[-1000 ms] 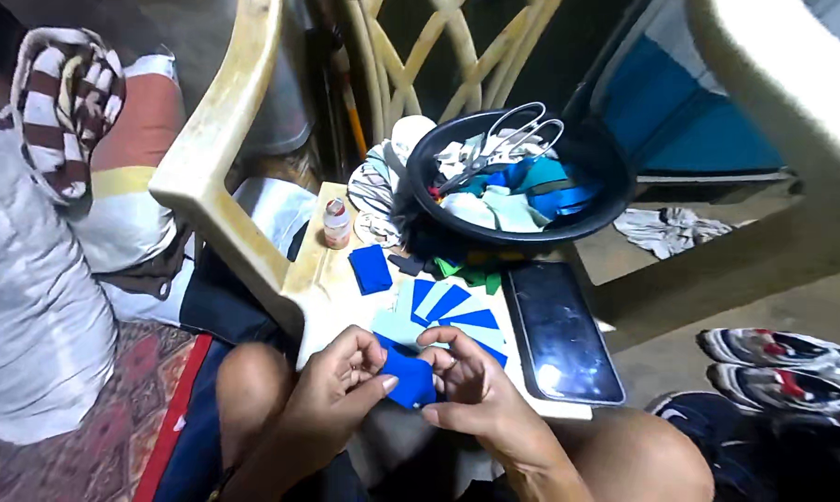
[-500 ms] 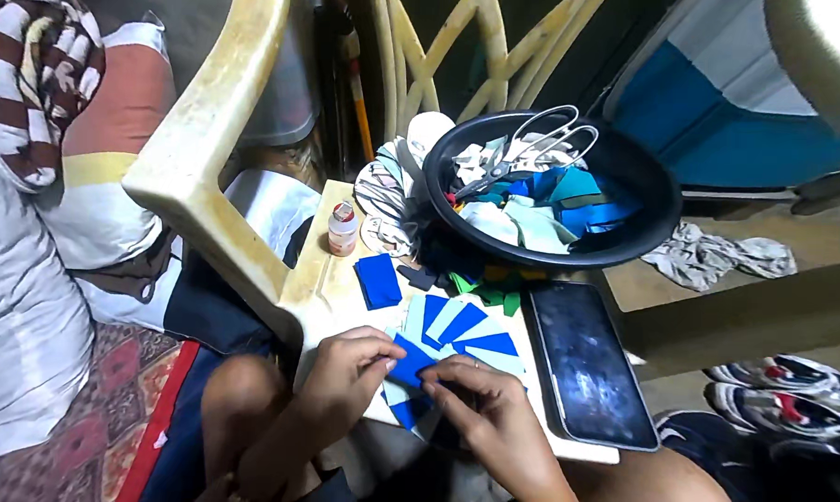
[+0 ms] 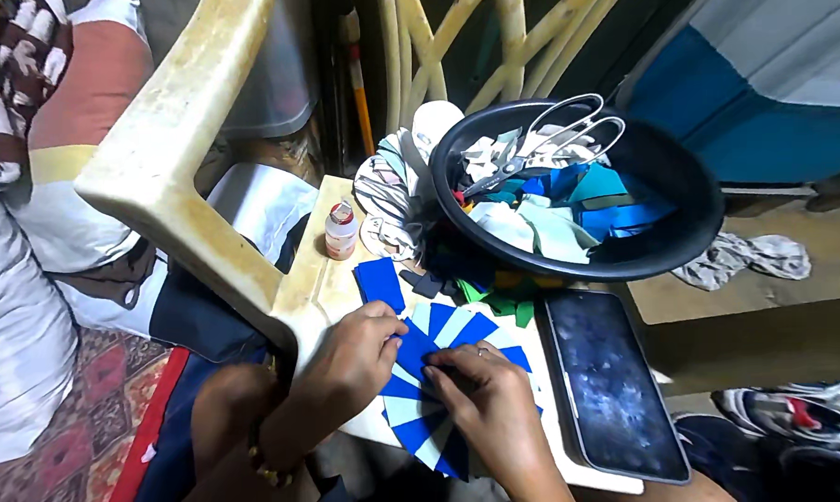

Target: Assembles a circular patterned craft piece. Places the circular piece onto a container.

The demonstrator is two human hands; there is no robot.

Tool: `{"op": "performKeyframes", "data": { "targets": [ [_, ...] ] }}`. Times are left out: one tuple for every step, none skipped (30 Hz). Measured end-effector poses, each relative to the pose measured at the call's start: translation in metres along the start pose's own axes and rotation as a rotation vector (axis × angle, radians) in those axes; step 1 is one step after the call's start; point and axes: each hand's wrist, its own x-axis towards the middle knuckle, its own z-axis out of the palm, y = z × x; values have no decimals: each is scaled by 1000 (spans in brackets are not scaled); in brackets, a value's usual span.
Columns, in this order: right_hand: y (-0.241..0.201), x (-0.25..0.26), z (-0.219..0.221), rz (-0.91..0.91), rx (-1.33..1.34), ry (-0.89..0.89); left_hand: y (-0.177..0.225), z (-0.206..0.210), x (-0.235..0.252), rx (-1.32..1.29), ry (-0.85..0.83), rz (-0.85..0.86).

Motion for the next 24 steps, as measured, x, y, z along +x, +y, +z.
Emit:
{"op": "performKeyframes", "data": {
  "targets": [
    [0, 0, 0, 1, -1, 2, 0, 0, 0, 11, -1, 9],
    [1, -1, 1, 3, -1, 5, -1, 1, 0, 20, 7, 23],
    [1, -1, 1, 3, -3, 8, -2, 2, 1, 28, 16, 36],
    [2, -1, 2, 4, -4, 12, -2, 3, 1, 37, 26, 48],
    [2, -1, 2, 3, -6, 15, -3, 4, 1, 44, 31, 60],
    [2, -1, 3, 2, -9, 16, -4, 4, 2, 50, 33, 72],
    [3, -1, 3, 0, -12, 18, -4, 5, 2, 50, 31, 82],
    [3, -1, 3, -3, -12, 21, -5, 5, 3, 48, 27, 91],
    [3, -1, 3, -6, -14, 26, -5, 5, 4, 46, 27, 100],
    [3, -1, 3, -10, -15, 32, -6, 6, 4, 44, 32, 110],
    [3, -1, 3, -12, -15, 37, -7, 6, 5, 45, 42, 120],
    [3, -1, 3, -12, -13, 40, -7, 7, 5, 50, 51, 127],
    [3, -1, 3, -12, -9, 42, -8, 8, 5, 57, 54, 131],
    [4, -1, 4, -12, -9, 44, -8, 8, 5, 69, 54, 138],
    [4, -1, 4, -11, -12, 42, -9, 8, 5, 82, 54, 146],
    [4, -1, 4, -11, -12, 43, -10, 9, 5, 94, 62, 156],
    [5, -1, 5, -12, -13, 43, -12, 10, 4, 104, 84, 168],
    [5, -1, 5, -13, -14, 43, -14, 10, 3, 114, 132, 187],
    [5, -1, 5, -12, -12, 41, -16, 11, 3, 123, 201, 209],
    [5, -1, 5, -10, -10, 37, -17, 10, 2, 130, 275, 222],
    [5, -1, 4, -8, -5, 35, -18, 9, 0, 139, 336, 223],
    [5, -1, 4, -7, -1, 33, -19, 7, -1, 142, 380, 220],
    [5, -1, 4, -7, 3, 33, -20, 6, -2, 141, 401, 214],
    [4, -1, 4, -7, 3, 34, -21, 5, -4, 137, 405, 209]
  ]
}}
